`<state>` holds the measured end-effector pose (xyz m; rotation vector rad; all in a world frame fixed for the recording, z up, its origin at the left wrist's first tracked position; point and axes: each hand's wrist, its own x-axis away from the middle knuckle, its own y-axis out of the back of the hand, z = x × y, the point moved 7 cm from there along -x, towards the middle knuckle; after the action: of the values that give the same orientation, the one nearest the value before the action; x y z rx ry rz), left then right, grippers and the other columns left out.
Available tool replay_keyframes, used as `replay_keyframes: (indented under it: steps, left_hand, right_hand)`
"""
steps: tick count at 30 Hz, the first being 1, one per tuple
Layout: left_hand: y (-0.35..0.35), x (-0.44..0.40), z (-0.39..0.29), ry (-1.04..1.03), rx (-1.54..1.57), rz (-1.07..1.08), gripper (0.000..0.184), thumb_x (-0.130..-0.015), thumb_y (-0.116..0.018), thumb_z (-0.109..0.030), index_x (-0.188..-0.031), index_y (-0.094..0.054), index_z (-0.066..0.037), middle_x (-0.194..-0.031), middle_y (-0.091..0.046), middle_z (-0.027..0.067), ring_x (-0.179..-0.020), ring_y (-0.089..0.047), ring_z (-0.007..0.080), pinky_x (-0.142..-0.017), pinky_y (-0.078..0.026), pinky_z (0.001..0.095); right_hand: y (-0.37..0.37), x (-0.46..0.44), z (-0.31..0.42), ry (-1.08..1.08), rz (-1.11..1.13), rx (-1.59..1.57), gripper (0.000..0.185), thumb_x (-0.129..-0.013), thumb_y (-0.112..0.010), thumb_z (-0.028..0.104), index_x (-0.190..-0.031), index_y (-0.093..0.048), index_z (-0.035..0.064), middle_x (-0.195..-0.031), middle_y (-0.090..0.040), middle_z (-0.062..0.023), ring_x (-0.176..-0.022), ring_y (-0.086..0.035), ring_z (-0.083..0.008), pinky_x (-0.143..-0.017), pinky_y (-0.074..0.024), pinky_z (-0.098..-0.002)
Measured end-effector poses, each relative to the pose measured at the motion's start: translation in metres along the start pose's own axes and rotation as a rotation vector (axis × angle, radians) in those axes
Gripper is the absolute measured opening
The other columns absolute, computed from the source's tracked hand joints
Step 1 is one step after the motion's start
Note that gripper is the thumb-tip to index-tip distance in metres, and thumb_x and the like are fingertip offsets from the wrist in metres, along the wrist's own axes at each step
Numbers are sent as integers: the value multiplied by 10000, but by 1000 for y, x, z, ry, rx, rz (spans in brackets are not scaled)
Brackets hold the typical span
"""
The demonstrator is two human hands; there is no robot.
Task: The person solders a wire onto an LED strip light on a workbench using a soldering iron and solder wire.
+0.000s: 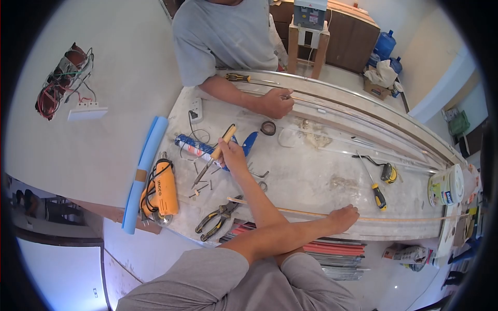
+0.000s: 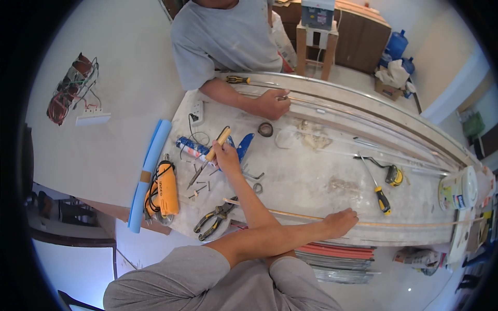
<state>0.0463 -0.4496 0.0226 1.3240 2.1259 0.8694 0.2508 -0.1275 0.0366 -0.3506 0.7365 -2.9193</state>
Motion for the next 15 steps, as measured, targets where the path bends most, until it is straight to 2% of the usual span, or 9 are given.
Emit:
replay_keyframes:
  steps: [9,12,15]
  left_hand:
    - [-3,0,3,16,10,-50,119,-802,-508,1,-884,-594,11,-999,-562,133,-1028,-546,299,-854,-524,358]
    - [0,0,2,34,-29,4,133,-807,-549,-7,-908,-633,10,-1043,-580,148,-1070,-553,293,-864,-539,368]
    - [-7,-1,6,42,-14,-14,138,-806,-552,-18,-911,-638,9,-1040,-584,142,-1048,-564,290,-854,-540,377]
  right_hand:
    - [2,0,0,28,8,9,398,-947,-567,381,-764,-560,28,-579,-535,-35,-456,-479,-94,-427,-374,-229]
    - [4,-4,-9,15,4,12,390,-950,-564,377,-772,-558,31,-597,-545,-37,-468,-487,-96,-429,-376,-230]
    - [3,-5,-3,16,7,60,381,-953,-559,377,-781,-559,37,-612,-556,-37,-482,-497,-94,-434,-381,-230]
